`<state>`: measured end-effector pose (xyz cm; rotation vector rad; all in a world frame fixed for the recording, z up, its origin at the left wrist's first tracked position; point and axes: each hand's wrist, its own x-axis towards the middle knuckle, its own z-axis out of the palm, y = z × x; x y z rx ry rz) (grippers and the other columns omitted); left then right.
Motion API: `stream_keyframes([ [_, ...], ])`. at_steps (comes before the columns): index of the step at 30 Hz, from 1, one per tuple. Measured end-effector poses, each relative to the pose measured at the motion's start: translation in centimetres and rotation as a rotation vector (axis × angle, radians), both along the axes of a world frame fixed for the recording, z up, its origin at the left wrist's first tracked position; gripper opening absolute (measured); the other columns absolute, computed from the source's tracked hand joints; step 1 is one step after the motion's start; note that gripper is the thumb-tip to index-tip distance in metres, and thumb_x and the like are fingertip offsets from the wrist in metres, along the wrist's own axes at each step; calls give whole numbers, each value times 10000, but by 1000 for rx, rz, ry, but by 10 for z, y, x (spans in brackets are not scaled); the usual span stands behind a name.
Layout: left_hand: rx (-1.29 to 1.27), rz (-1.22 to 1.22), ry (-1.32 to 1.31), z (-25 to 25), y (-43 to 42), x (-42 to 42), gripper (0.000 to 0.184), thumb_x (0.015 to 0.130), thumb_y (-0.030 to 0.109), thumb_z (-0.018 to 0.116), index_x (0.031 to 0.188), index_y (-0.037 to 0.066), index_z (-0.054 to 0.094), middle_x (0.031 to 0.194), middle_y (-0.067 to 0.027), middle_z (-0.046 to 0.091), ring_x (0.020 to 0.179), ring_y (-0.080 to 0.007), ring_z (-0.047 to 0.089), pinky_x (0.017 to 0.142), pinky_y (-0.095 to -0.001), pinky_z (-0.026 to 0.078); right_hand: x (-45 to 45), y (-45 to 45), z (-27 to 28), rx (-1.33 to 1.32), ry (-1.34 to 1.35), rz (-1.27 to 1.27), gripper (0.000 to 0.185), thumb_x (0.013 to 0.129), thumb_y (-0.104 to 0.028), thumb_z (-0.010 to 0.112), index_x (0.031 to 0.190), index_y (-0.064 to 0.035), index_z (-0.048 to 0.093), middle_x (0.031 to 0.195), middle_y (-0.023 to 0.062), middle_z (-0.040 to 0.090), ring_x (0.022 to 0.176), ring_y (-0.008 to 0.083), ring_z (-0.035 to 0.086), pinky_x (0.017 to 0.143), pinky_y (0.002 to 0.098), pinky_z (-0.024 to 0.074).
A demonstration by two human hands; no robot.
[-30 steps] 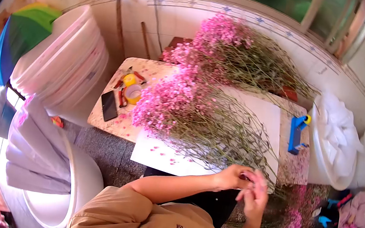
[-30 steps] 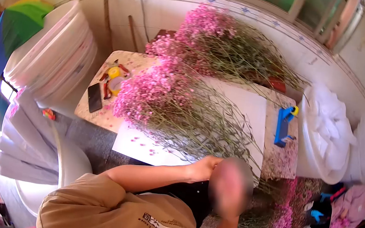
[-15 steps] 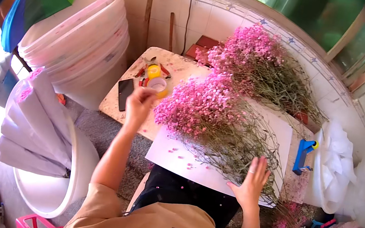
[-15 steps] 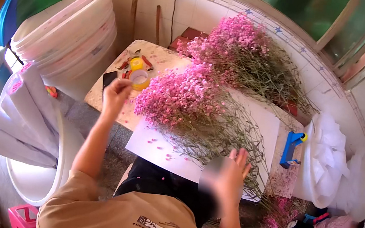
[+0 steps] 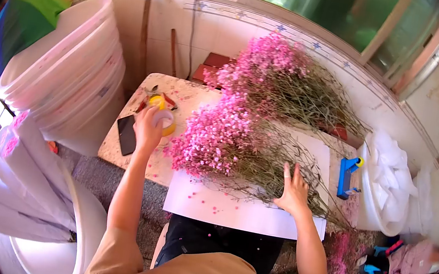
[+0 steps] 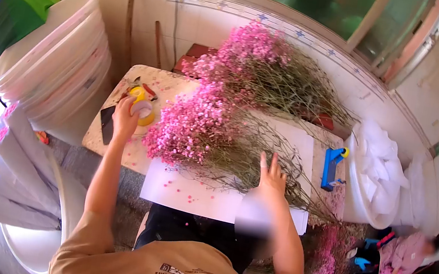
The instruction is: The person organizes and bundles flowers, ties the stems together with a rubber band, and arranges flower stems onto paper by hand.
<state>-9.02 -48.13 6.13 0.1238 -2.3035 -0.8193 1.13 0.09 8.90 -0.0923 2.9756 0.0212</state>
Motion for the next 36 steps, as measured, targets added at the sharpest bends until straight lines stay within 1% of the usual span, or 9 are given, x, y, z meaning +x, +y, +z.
stream_keyframes([
  [2,309,-119,96,12,23,36,337,856,-80,614,1173,21,667,1097,-151,666,994,-305,652,880,-354,513,-2,2,1,-23,103,27,1329,619,-283,926,1644,-202,84,1601,250,245,1399,429,387,1071,548,385],
  [6,172,-416,184,37,81,119,209,886,-104,592,1021,20,691,919,-119,682,797,-241,647,757,-324,510,-17,15,-4,-125,229,79,1065,647,-142,874,1560,-191,328,1229,160,520,1111,379,561,912,470,480],
  [8,376,-782,-154,19,110,145,245,854,-104,639,1056,23,699,972,-130,712,860,-249,678,793,-348,530,-27,16,7,-122,209,38,985,655,-126,869,1520,-182,402,1187,147,528,1099,371,565,890,467,484],
  [10,214,-1074,-324,29,134,148,345,849,-25,715,1187,42,691,1097,-160,713,1015,-321,678,882,-398,545,-37,19,27,-119,449,298,675,751,-65,748,1394,-147,557,1123,148,544,1052,345,584,898,452,475],
  [16,73,-924,-397,-7,156,86,531,872,48,725,1370,-11,550,1323,-227,627,1255,-405,584,1057,-433,464,-88,20,107,-13,757,579,409,903,-52,566,1293,-146,646,1015,107,553,974,280,570,853,407,437],
  [23,-40,-830,-375,-10,194,-18,617,894,152,726,1451,45,484,1356,-250,596,1242,-424,578,1037,-467,470,-211,71,70,-13,771,553,408,953,-77,545,1343,-174,619,1077,89,568,1052,274,555,940,396,421],
  [24,-87,-818,-274,-13,199,-39,502,902,158,707,1349,12,529,1268,-275,611,1137,-461,591,922,-513,490,-225,75,62,-89,685,441,440,965,-45,521,1375,-187,596,1188,107,573,1159,291,527,1007,412,404],
  [30,-177,-541,-514,-43,210,-157,314,904,215,696,1148,26,637,1070,-257,688,1031,-473,626,905,-530,487,-261,64,3,-44,52,56,1153,718,-149,835,1639,-171,142,1619,166,232,1464,386,286,1183,590,274],
  [36,-222,-525,-239,-86,215,-125,272,925,276,666,1095,64,648,990,-236,696,902,-479,644,794,-591,495,-241,85,36,-180,21,158,1206,685,-270,896,1634,-147,161,1640,202,193,1483,411,266,1197,557,283],
])
